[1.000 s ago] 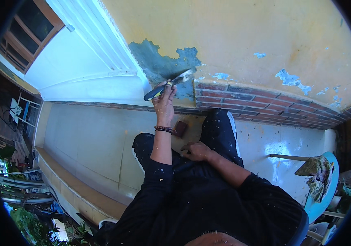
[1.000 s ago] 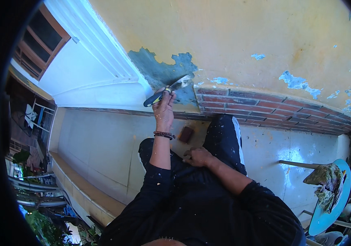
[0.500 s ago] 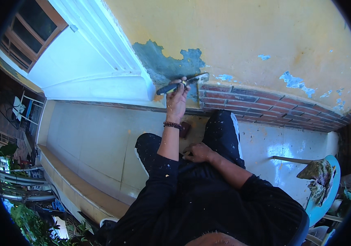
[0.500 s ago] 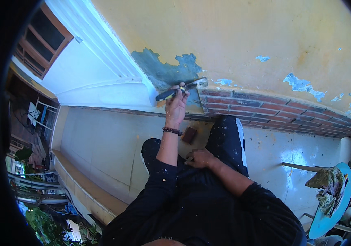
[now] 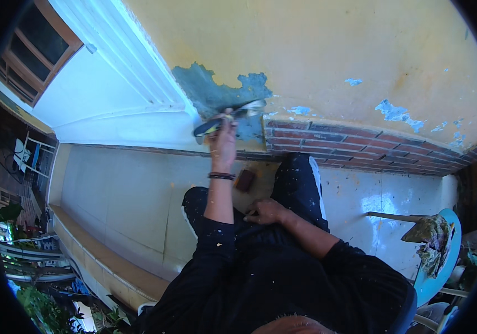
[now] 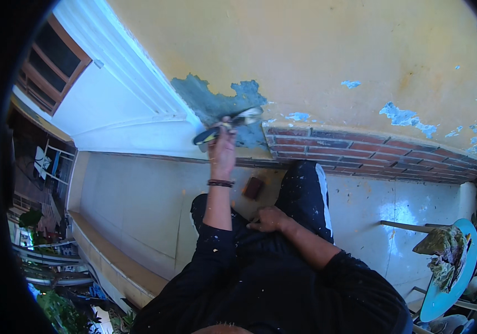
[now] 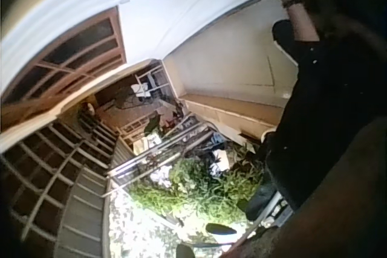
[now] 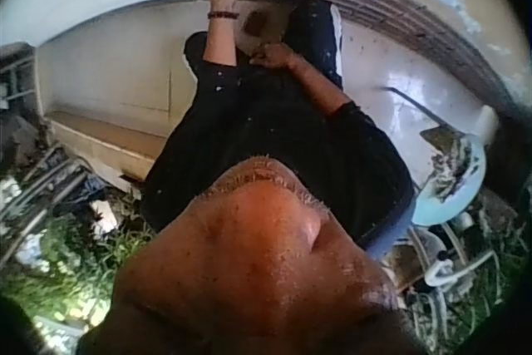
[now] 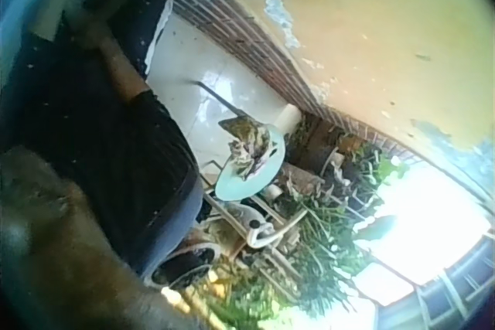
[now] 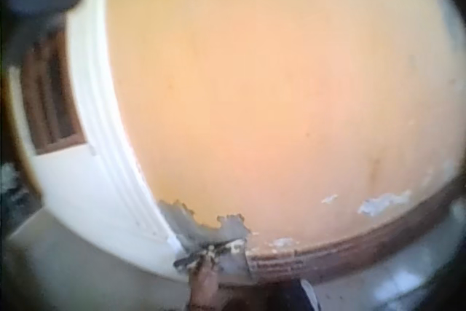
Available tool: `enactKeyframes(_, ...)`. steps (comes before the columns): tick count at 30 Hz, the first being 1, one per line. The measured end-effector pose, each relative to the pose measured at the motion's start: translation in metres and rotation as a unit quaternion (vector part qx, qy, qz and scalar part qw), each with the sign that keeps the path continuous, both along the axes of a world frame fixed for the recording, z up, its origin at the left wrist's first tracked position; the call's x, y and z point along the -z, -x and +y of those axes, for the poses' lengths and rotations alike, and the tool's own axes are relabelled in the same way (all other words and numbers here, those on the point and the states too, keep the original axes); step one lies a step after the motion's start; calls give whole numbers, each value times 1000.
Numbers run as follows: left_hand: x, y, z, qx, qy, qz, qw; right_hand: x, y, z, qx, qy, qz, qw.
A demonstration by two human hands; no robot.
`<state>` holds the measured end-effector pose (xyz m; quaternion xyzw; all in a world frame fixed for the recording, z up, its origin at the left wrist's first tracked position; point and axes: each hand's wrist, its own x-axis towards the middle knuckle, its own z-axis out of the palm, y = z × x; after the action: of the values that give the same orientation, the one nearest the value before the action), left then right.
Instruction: Scraping old paint and sanding the surface of a wall.
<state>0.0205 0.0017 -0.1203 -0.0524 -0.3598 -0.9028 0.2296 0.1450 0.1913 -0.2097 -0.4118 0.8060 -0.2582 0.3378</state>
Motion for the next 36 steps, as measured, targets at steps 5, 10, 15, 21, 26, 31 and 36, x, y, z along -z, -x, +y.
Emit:
enactKeyframes(5, 14, -19, 36, -1, -74, -33, 997, -7, 8, -15, 157, 190, -76, 966)
enactKeyframes(10, 31, -50, 47, -1, -149, -126, 981, -30, 56, -47, 409, 523, -87, 743)
enactKeyframes(15, 45, -85, 55, 40, -146, -138, 979, -52, 79, -69, 435, 560, -251, 658)
enactKeyframes(21, 36, -127, 14, 176, -161, -139, 961, -68, 98, -63, 464, 572, -207, 644)
enactKeyframes(26, 40, -100, 21, 72, 250, -297, 919, -48, 116, -59, 462, 553, -177, 670)
enactKeyframes(31, 37, -69, 15, 74, 439, -309, 841, -53, 116, -52, 496, 499, -133, 698)
enactKeyframes(36, 27, -58, 36, -93, 569, -232, 784, -81, 113, -49, 519, 478, -150, 693)
